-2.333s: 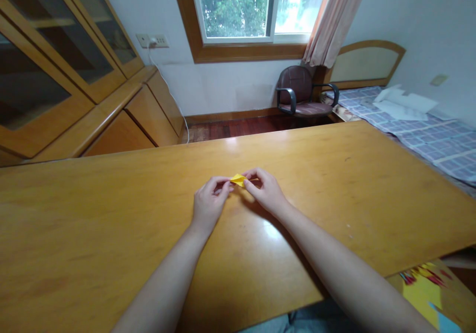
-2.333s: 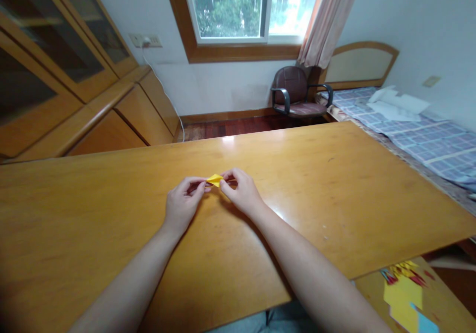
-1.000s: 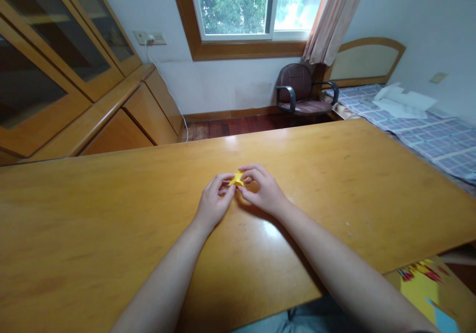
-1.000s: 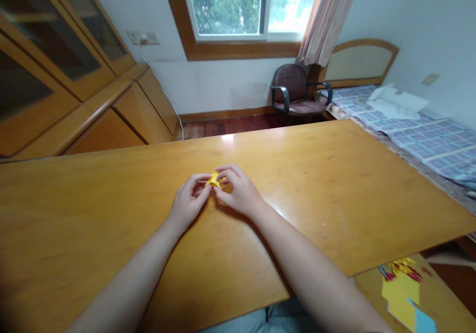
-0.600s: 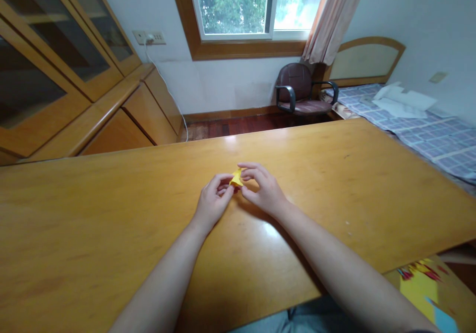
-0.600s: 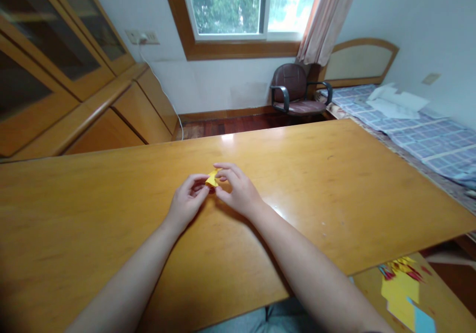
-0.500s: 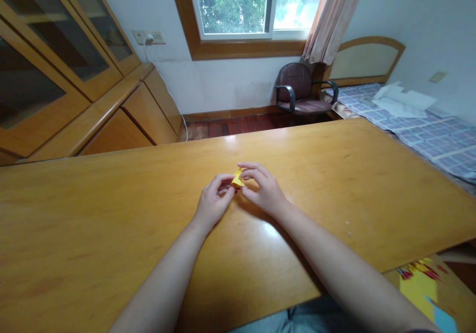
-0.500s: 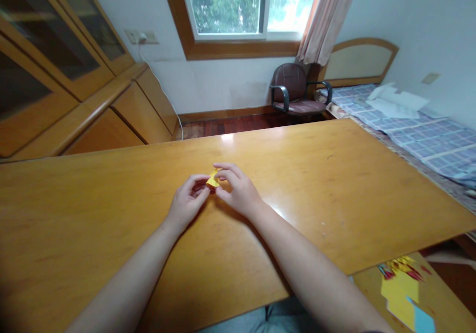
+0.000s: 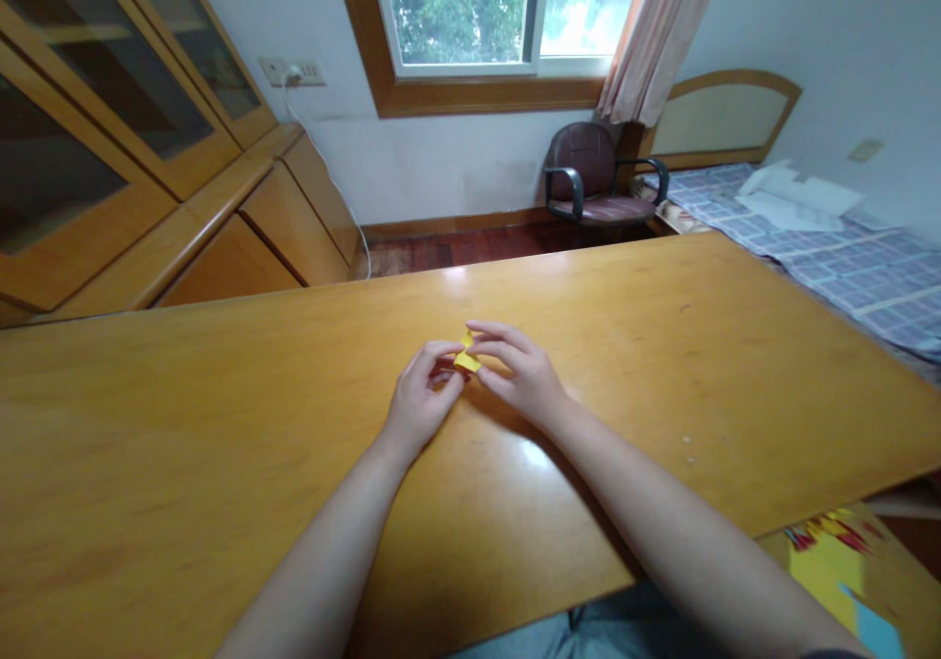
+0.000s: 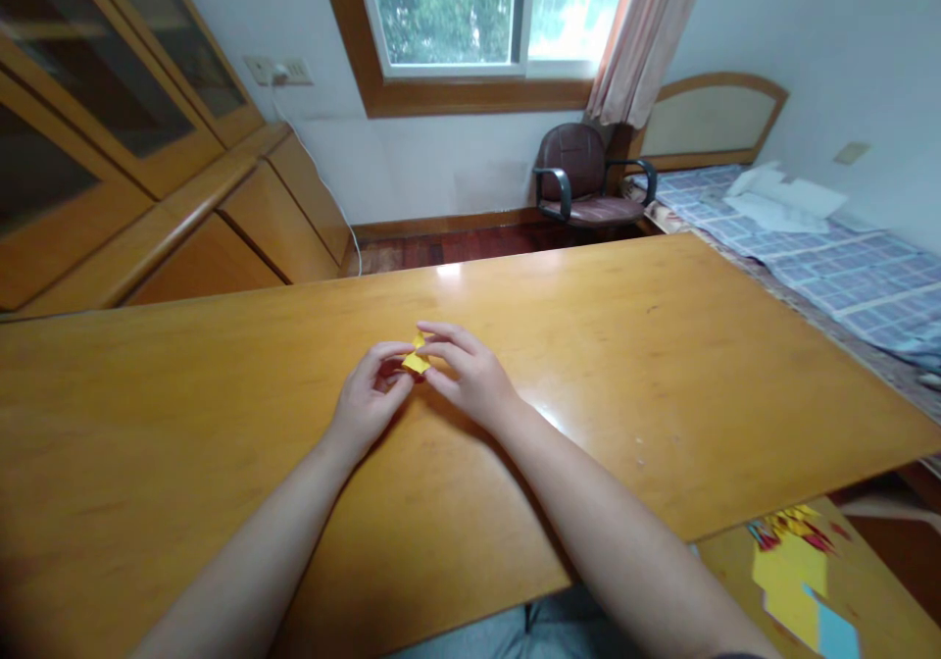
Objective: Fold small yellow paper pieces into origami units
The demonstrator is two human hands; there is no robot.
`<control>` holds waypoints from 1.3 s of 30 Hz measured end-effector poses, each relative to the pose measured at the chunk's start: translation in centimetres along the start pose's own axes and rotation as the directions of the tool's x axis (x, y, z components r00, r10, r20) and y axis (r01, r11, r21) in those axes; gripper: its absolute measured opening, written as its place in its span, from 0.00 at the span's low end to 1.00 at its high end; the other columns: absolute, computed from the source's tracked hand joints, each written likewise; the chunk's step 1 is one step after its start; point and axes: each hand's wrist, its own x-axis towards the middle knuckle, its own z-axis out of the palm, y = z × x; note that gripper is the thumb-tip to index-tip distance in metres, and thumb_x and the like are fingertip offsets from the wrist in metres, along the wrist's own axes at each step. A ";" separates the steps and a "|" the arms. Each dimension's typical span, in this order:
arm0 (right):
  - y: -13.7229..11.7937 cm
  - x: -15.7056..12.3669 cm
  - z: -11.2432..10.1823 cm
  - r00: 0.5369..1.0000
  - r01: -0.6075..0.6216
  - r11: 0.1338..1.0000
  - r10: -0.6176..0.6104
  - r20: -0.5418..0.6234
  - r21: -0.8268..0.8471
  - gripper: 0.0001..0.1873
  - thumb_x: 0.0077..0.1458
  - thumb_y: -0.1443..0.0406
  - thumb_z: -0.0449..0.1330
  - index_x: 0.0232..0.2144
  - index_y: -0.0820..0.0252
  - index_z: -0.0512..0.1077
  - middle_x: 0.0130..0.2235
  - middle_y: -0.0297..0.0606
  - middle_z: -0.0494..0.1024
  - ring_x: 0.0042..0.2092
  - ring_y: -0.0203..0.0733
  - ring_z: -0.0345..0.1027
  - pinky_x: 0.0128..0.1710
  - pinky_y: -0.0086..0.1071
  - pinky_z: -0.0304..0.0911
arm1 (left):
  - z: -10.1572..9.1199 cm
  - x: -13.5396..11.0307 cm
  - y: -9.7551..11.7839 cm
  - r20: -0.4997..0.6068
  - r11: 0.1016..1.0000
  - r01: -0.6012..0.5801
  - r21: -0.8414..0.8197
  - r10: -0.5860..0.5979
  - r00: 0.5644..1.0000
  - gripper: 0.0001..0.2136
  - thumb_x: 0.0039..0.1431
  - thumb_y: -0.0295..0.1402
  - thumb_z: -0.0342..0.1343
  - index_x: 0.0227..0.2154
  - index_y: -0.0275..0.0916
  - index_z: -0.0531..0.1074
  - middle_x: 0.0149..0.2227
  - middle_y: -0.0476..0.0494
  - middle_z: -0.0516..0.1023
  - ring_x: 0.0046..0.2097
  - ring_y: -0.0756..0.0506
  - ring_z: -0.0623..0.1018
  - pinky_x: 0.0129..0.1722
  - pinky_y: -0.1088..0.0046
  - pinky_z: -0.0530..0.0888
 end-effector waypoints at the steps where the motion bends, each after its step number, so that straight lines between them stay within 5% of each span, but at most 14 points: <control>1: 0.0 0.0 0.0 1.000 -0.005 1.000 0.005 0.000 0.001 0.12 0.59 0.70 0.60 0.44 0.54 0.75 0.55 0.45 0.75 0.56 0.44 0.71 0.56 0.42 0.69 | 0.0 0.0 0.0 0.005 1.000 0.003 -0.015 -0.003 1.000 0.12 0.60 0.28 0.56 0.47 0.44 0.71 0.46 0.45 0.73 0.44 0.47 0.79 0.45 0.69 0.79; 15: 0.2 0.0 0.2 0.997 -0.064 0.998 0.064 -0.050 0.005 0.07 0.57 0.67 0.64 0.39 0.54 0.79 0.44 0.42 0.75 0.47 0.44 0.72 0.48 0.40 0.72 | 0.2 0.2 0.6 -0.021 0.981 0.052 -0.188 -0.057 0.998 0.08 0.59 0.29 0.59 0.42 0.41 0.72 0.43 0.46 0.75 0.40 0.48 0.80 0.43 0.70 0.79; 21: 0.1 -0.1 0.1 0.994 -0.101 0.994 0.102 -0.029 0.032 0.06 0.57 0.68 0.63 0.37 0.55 0.78 0.37 0.39 0.74 0.40 0.40 0.72 0.40 0.34 0.72 | 0.1 0.3 0.5 -0.040 0.984 0.052 -0.169 -0.060 0.997 0.07 0.59 0.30 0.59 0.41 0.41 0.73 0.43 0.46 0.75 0.40 0.48 0.79 0.42 0.71 0.79; 39: 0.1 0.0 0.2 0.986 -0.167 0.986 0.166 0.021 0.027 0.05 0.56 0.68 0.62 0.36 0.58 0.78 0.35 0.38 0.75 0.35 0.37 0.70 0.38 0.32 0.70 | -0.1 0.4 0.7 -0.051 0.999 0.040 -0.026 -0.041 0.998 0.04 0.60 0.32 0.57 0.38 0.40 0.73 0.40 0.45 0.76 0.42 0.47 0.78 0.43 0.71 0.76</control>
